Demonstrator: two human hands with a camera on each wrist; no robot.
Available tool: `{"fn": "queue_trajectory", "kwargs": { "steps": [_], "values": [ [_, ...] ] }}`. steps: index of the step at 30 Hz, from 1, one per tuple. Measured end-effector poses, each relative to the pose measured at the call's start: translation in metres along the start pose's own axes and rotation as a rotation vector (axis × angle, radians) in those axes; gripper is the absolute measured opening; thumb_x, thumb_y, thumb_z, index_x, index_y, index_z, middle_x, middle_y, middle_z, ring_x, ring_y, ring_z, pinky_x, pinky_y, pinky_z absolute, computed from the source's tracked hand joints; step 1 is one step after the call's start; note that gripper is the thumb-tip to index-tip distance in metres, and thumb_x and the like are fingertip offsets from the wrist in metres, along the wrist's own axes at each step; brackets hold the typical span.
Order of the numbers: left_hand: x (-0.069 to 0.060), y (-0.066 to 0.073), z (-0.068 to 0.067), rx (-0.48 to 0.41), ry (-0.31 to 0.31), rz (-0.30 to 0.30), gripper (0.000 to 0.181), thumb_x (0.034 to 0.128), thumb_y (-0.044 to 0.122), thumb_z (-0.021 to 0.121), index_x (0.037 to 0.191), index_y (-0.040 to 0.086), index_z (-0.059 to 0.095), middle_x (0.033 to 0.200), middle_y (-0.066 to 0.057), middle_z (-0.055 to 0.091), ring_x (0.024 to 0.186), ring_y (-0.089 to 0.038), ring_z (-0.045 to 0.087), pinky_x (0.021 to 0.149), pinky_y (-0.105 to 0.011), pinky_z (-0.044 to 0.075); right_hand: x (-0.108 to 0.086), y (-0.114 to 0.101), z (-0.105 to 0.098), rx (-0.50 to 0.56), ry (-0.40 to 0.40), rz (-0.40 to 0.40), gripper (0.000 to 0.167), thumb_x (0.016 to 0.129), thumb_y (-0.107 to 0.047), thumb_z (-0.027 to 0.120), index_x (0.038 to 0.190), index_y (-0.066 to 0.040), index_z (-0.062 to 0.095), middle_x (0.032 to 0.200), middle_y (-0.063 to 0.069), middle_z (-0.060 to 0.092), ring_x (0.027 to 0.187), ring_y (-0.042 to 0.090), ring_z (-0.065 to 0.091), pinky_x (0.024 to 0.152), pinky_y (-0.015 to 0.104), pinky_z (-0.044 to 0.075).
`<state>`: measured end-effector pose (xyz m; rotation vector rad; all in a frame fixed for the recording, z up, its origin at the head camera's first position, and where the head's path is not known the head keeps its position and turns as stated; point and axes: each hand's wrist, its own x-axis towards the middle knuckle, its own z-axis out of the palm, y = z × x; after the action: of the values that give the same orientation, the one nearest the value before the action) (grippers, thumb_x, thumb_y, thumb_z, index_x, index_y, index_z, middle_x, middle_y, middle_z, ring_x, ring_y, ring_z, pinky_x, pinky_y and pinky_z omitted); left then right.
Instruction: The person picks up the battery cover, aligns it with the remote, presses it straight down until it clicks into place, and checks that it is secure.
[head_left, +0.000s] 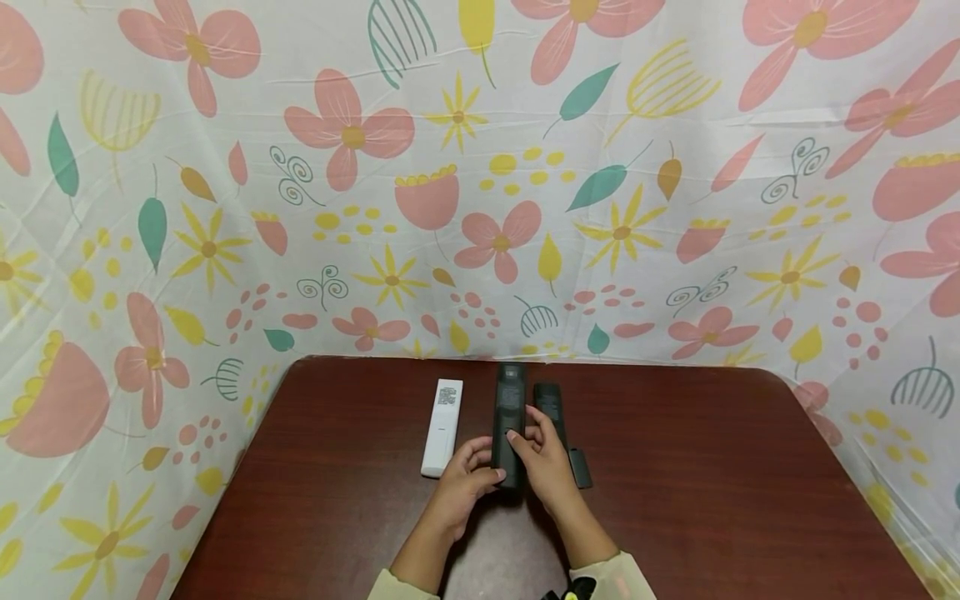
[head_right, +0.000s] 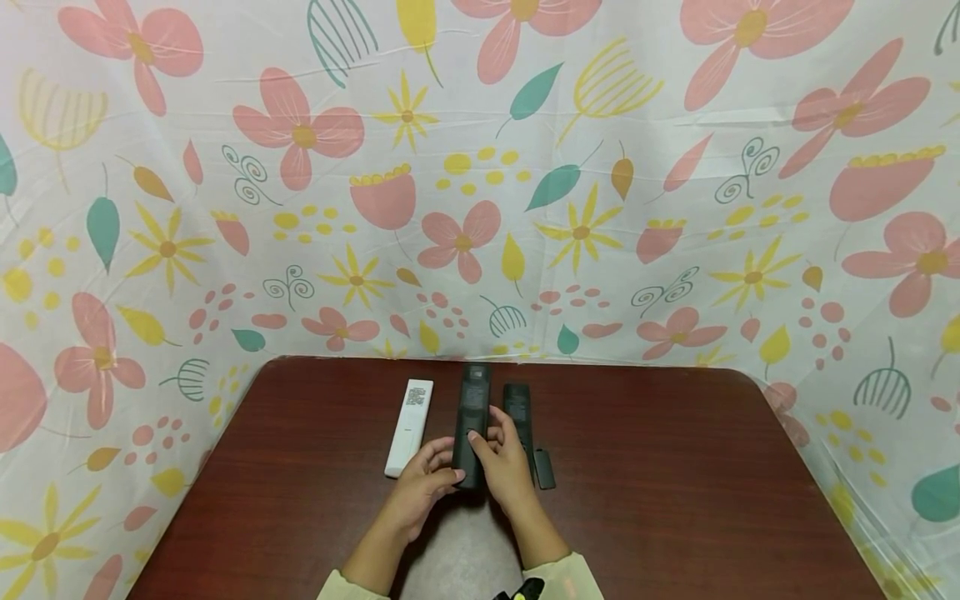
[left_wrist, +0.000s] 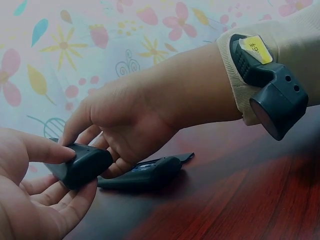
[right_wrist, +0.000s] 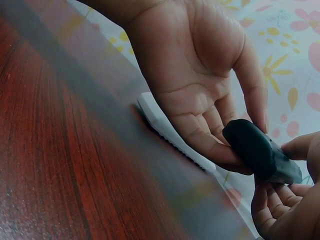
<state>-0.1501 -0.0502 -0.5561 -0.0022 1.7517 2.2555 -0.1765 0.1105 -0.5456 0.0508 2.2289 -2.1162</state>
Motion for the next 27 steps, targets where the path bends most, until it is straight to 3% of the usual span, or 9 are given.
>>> {"fn": "queue_trajectory", "kwargs": {
  "steps": [12,18,23,27],
  "values": [
    [-0.001,0.003,-0.001,-0.003,0.005,0.004,0.062,0.0896,0.005,0.068,0.146,0.001,0.043,0.133,-0.021,0.059,0.099,-0.014,0.064,0.084,-0.028,0.052,-0.002,-0.002,-0.001,-0.032,-0.018,0.007,0.065,0.102,-0.031,0.061,0.158,-0.019,0.031,0.125,0.014,0.063,0.103,0.018,0.064,0.093,0.034,0.049],
    [-0.001,0.003,-0.001,-0.013,0.015,0.009,0.062,0.0910,0.006,0.067,0.148,0.000,0.042,0.135,-0.022,0.059,0.100,-0.014,0.063,0.085,-0.027,0.052,-0.004,-0.004,-0.001,-0.079,-0.030,0.018,0.066,0.102,-0.031,0.061,0.159,-0.020,0.029,0.135,0.016,0.058,0.110,0.021,0.062,0.094,0.038,0.050],
    [0.001,0.003,-0.001,-0.016,0.026,0.009,0.062,0.0917,0.008,0.068,0.148,0.000,0.042,0.136,-0.023,0.058,0.101,-0.014,0.064,0.087,-0.027,0.053,-0.011,-0.021,0.001,-0.103,-0.041,0.029,0.065,0.102,-0.023,0.060,0.159,-0.013,0.030,0.136,0.020,0.055,0.106,0.023,0.061,0.087,0.035,0.050],
    [0.001,0.002,-0.002,-0.023,0.026,0.014,0.063,0.0925,0.009,0.068,0.149,0.000,0.042,0.137,-0.023,0.057,0.102,-0.014,0.064,0.087,-0.027,0.054,-0.007,-0.014,0.001,-0.102,-0.042,0.029,0.065,0.102,-0.022,0.061,0.159,-0.014,0.030,0.136,0.020,0.055,0.102,0.021,0.060,0.081,0.032,0.048]
  ]
}}
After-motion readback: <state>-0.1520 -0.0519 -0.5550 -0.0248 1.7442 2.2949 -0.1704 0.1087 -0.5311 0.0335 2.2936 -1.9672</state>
